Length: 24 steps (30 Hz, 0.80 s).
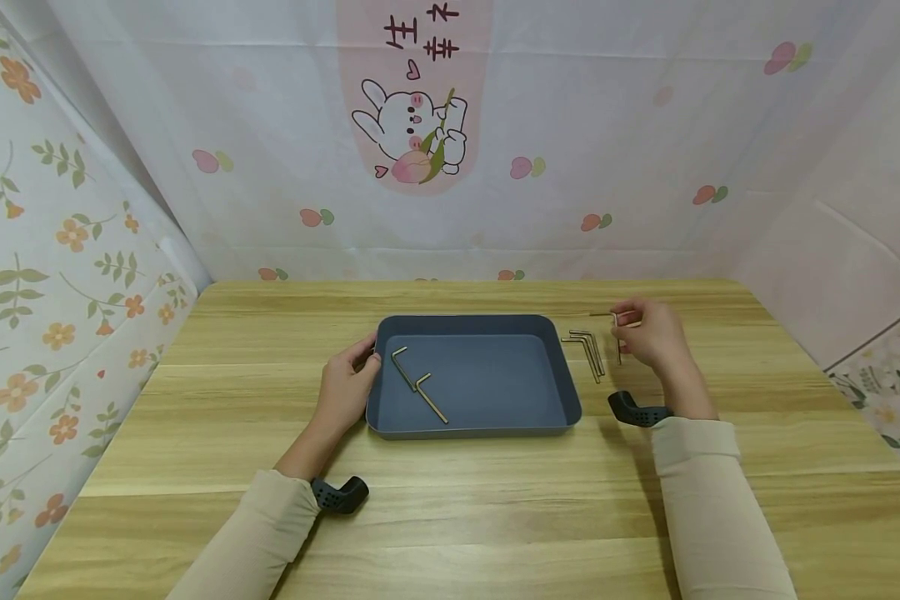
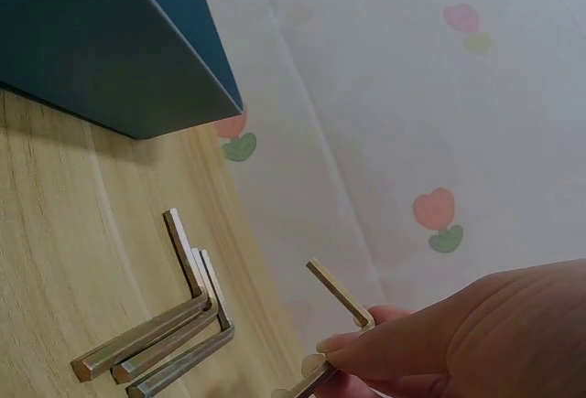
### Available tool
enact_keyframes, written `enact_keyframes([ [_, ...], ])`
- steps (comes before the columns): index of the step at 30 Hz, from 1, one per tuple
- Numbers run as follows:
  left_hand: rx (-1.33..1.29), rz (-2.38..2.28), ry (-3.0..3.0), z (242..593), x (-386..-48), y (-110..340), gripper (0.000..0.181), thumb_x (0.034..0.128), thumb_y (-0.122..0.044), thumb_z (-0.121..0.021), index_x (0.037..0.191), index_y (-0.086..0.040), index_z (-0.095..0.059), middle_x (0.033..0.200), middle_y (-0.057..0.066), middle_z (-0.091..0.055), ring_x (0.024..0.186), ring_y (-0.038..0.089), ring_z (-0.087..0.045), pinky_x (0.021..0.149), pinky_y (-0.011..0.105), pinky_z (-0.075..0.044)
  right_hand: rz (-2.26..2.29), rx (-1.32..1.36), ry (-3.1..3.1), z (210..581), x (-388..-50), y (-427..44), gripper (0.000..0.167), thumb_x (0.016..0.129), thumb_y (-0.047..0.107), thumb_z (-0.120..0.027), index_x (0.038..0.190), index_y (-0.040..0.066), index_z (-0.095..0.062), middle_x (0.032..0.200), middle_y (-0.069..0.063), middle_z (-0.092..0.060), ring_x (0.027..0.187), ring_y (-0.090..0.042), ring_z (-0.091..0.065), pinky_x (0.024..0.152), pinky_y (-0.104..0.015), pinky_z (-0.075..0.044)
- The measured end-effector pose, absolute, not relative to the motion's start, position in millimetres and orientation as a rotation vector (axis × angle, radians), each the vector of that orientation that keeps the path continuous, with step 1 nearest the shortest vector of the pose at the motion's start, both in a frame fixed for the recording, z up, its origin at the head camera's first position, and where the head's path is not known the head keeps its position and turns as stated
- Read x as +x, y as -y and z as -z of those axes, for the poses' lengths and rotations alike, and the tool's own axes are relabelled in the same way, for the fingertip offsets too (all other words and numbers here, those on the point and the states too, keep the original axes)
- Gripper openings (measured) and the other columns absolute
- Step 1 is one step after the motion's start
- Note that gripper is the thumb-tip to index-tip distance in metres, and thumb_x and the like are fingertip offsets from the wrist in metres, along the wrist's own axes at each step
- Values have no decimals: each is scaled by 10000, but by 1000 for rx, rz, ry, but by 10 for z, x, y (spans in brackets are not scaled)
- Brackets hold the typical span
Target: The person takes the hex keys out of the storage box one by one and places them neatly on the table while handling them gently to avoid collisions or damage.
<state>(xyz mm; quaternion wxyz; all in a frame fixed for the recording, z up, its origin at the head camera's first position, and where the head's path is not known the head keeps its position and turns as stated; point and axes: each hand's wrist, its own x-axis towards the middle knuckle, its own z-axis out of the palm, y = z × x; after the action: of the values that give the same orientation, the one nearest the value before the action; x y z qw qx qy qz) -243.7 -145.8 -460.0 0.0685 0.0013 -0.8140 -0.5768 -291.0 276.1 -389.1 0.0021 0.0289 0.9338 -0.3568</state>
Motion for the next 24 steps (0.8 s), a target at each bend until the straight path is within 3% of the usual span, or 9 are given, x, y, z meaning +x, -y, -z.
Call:
enact_keyframes([
  [24,3,1731,2444,4607,-2445,1457,457,1012,-114,-525,1454,1,-526,1440,179,-591,1342,289,-576,1084,439,-484,1104,109,-2901,3978,-2958,-2754,364,980,49,-594,1331,-48,-586,1185,-276,-615,848,-286,-706,709,-376,-630],
])
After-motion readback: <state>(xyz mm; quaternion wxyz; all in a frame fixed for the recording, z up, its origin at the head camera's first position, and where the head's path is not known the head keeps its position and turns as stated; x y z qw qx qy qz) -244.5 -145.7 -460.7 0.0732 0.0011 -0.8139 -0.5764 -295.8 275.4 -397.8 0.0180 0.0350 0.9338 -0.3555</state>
